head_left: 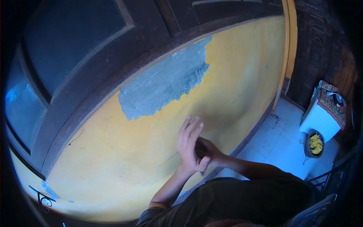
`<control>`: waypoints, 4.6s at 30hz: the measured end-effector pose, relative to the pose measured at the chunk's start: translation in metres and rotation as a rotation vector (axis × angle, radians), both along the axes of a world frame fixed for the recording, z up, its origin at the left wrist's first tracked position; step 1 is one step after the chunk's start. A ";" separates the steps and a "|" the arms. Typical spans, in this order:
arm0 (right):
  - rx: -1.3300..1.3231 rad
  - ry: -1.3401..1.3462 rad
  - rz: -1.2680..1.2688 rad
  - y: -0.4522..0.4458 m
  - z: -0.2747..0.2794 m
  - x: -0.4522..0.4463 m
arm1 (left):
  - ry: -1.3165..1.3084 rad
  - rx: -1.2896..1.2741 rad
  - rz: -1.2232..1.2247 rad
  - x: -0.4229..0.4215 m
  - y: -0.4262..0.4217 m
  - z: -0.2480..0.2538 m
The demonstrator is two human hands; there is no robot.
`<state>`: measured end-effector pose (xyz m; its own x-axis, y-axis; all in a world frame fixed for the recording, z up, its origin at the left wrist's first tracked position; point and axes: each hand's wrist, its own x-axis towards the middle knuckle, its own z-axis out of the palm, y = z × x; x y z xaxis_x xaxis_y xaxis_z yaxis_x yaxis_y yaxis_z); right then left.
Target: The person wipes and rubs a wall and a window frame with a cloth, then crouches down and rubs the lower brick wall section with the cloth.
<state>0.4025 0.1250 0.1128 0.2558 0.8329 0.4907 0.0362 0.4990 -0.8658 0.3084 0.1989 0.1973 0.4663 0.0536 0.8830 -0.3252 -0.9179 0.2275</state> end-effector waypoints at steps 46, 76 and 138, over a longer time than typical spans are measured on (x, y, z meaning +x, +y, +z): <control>0.662 -0.257 -0.945 -0.007 0.188 0.239 | -0.292 0.369 1.053 -0.198 0.067 -0.052; 0.390 -0.661 -1.272 0.025 0.124 0.175 | -0.340 0.528 1.205 -0.230 0.130 -0.111; 0.589 -0.775 -1.192 0.130 0.203 -0.182 | -0.007 -0.013 0.639 -0.407 0.093 -0.192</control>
